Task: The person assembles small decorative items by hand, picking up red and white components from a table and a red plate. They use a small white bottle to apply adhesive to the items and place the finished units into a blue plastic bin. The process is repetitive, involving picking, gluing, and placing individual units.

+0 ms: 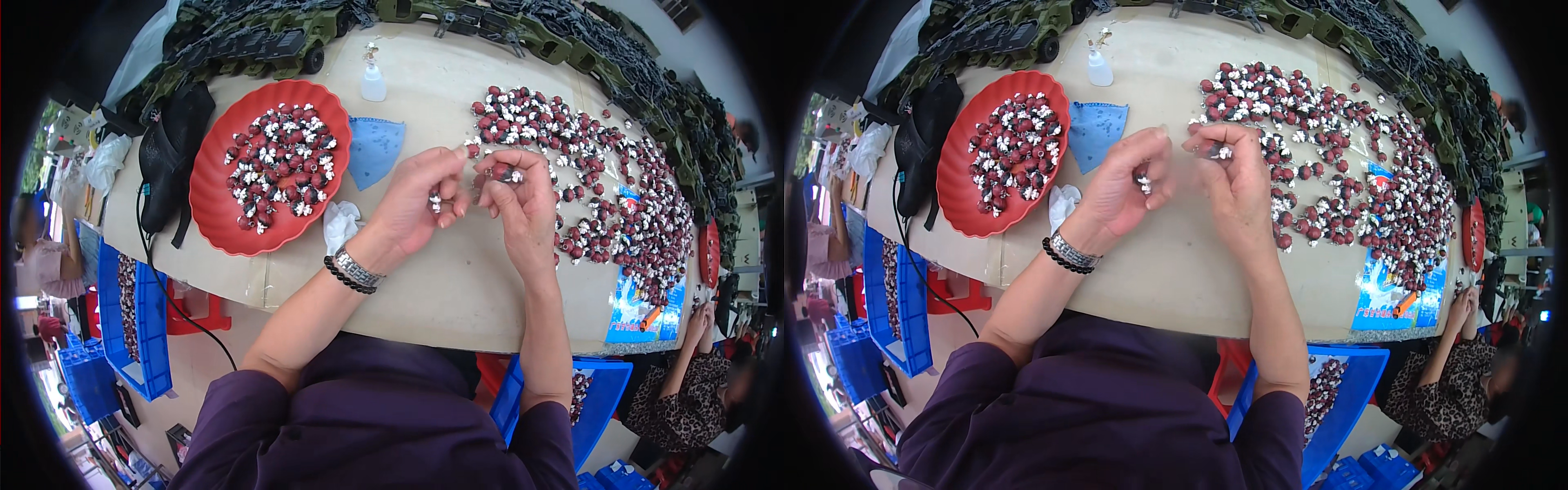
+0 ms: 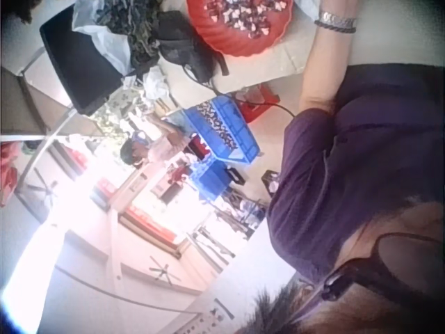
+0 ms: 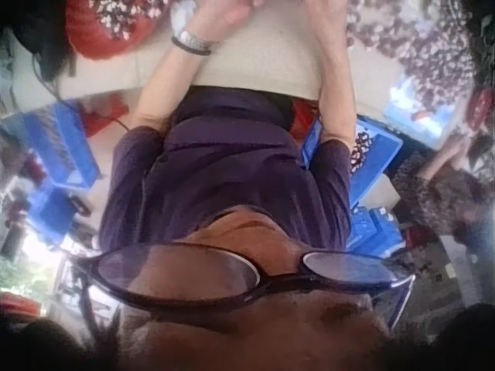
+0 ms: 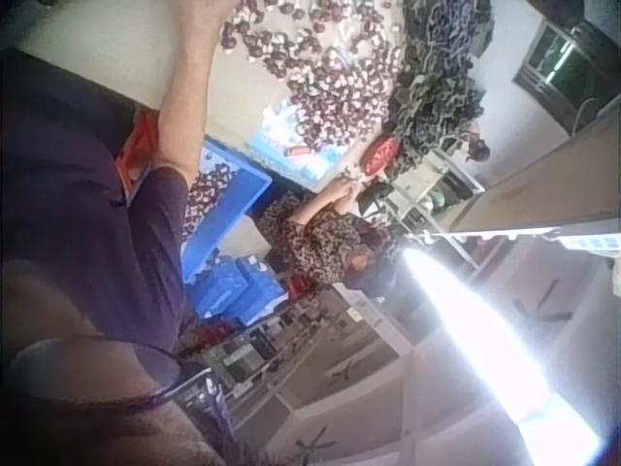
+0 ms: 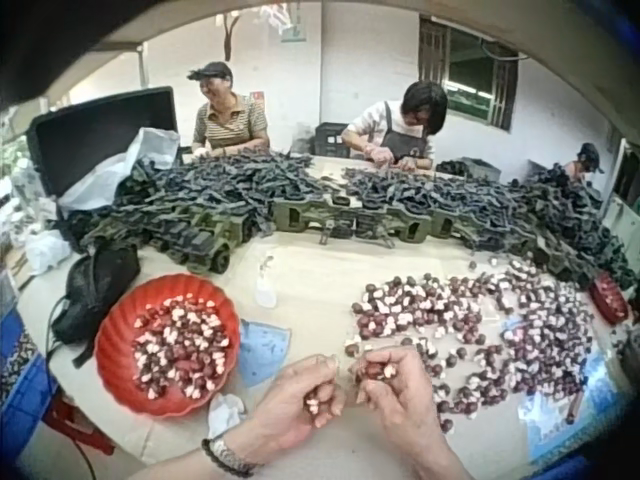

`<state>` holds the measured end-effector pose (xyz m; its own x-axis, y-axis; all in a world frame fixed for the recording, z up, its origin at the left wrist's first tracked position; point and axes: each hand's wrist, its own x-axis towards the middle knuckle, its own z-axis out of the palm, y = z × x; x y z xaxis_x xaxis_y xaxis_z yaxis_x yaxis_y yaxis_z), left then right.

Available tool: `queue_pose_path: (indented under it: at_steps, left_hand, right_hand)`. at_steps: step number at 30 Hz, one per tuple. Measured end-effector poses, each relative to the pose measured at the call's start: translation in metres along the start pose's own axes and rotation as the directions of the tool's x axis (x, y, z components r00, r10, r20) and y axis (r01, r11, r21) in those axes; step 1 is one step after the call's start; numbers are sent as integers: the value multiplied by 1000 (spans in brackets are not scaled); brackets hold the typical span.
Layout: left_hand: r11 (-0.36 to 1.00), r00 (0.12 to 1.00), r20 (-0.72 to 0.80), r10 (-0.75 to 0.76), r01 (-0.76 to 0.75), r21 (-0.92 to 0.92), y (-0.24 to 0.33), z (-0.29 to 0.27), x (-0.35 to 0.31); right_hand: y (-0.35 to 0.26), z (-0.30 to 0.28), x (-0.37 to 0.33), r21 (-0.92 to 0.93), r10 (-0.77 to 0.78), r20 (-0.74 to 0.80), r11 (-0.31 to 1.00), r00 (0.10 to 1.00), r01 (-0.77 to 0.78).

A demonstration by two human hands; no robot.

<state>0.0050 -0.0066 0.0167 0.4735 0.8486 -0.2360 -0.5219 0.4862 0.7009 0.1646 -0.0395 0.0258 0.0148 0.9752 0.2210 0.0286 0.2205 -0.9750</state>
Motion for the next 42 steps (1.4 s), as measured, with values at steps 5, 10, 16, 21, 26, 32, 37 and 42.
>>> queue_pose_path:
  at_steps: [5,10,16,21,26,32,37,42]
  left_hand:
    - [998,998,47,-33,30,55,2,5,-3]
    - [999,990,136,-33,30,27,-3,-2,0]
    - [989,989,120,86,-99,111,-2,5,-3]
    - [946,968,148,205,-235,224,-5,7,-3]
    - [950,973,142,183,-212,229,-4,8,-3]
    - [945,978,135,160,-192,265,-4,8,-3]
    - [936,978,127,164,-195,294,-5,8,-3]
    - [940,980,115,160,-187,285,-6,9,-3]
  right_hand:
    - [0,3,2,-46,-76,-61,996,995,73]
    - [3,4,3,-183,-208,-84,964,974,190]
    - [-3,1,3,-197,-197,18,961,980,196]
    - [-4,5,2,-159,-185,-33,971,982,178]
    - [2,7,1,-165,-221,-42,963,974,211]
    - [-6,5,0,-277,-215,36,936,976,216]
    - [-2,9,1,-330,-259,-32,914,965,234]
    - [0,8,1,-354,-287,-32,899,957,258]
